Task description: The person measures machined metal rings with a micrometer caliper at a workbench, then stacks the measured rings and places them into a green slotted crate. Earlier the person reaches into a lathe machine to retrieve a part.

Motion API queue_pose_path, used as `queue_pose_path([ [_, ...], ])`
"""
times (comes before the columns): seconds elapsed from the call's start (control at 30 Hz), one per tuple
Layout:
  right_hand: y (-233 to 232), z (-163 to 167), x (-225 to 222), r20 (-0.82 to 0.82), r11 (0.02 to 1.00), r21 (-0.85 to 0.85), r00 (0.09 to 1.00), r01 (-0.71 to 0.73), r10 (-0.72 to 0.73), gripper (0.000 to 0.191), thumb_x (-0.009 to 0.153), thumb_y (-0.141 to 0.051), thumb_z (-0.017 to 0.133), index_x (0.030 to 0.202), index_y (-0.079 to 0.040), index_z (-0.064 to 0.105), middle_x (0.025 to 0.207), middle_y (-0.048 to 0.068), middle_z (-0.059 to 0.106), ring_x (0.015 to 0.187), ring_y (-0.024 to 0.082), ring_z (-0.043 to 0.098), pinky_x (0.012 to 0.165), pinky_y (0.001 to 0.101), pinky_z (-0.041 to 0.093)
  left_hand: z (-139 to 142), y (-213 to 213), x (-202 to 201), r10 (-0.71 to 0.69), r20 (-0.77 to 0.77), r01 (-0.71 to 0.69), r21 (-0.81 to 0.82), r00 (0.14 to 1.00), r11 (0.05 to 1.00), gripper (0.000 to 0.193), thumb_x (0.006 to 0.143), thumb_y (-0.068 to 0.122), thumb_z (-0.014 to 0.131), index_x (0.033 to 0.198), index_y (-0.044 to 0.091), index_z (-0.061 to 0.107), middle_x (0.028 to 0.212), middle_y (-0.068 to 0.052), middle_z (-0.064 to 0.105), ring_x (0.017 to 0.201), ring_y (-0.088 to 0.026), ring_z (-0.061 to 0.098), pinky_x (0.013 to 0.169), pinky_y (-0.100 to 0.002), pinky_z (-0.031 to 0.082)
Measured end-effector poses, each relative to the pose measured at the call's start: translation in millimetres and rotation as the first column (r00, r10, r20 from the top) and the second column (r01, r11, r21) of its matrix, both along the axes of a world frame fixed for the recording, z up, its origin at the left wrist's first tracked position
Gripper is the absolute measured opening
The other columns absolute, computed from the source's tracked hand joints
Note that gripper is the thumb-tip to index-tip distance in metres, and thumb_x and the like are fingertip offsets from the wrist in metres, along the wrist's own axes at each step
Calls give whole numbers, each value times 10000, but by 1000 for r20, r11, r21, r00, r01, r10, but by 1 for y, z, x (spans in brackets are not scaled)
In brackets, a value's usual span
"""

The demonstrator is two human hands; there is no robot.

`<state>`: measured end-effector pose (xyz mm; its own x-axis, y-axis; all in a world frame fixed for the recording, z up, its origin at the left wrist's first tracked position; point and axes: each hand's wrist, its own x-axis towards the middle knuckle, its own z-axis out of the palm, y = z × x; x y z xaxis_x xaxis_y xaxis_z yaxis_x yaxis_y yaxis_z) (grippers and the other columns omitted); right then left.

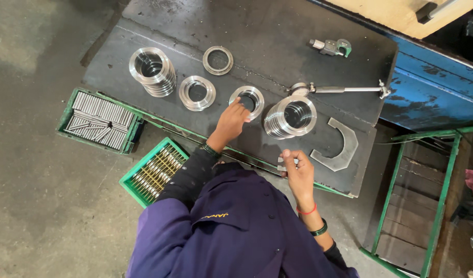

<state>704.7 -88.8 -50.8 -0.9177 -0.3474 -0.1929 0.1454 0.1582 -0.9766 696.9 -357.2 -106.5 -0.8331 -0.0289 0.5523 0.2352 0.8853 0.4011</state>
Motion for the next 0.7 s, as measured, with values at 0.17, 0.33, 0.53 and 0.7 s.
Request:
queue_pose_path([
  [0.17, -14, 29, -8, -107, 999, -23, 994, 26, -28, 275, 920, -220, 730, 1078, -48, 585, 918, 45, 693, 764, 62, 686, 576, 239, 576, 10, -3, 4, 157, 118, -196, 622, 981, 758, 256, 955, 277, 685, 1024, 32, 659, 838, -101, 677, 816, -204, 624, 806, -373, 509],
  [0.33, -45, 55, -30, -244, 1000, 8, 969, 27, -24, 195, 974, -206, 728, 983, -21, 665, 891, 38, 709, 707, 73, 670, 569, 236, 568, 54, 33, 31, 210, 287, -355, 781, 935, 513, 400, 1021, 341, 645, 815, -1, 657, 630, -99, 548, 590, -113, 475, 550, -333, 411],
  [0.53, -54, 69, -21, -542, 989, 121, 840, 85, -6, 235, 1009, -207, 742, 904, -14, 659, 717, -4, 677, 613, 43, 629, 541, 212, 487, 94, 78, 68, 58, 235, -221, 766, 970, 603, 410, 1013, 314, 610, 740, 10, 640, 555, -55, 520, 502, -90, 451, 494, -333, 395],
  [0.7, -42, 71, -20, -548, 993, 99, 836, 56, 8, 236, 1006, -229, 734, 898, -29, 668, 770, -14, 675, 618, 39, 577, 521, 209, 457, 104, 82, 78, 9, 207, -167, 765, 978, 622, 394, 1009, 251, 633, 720, -15, 605, 539, -53, 430, 509, -89, 372, 478, -327, 331],
])
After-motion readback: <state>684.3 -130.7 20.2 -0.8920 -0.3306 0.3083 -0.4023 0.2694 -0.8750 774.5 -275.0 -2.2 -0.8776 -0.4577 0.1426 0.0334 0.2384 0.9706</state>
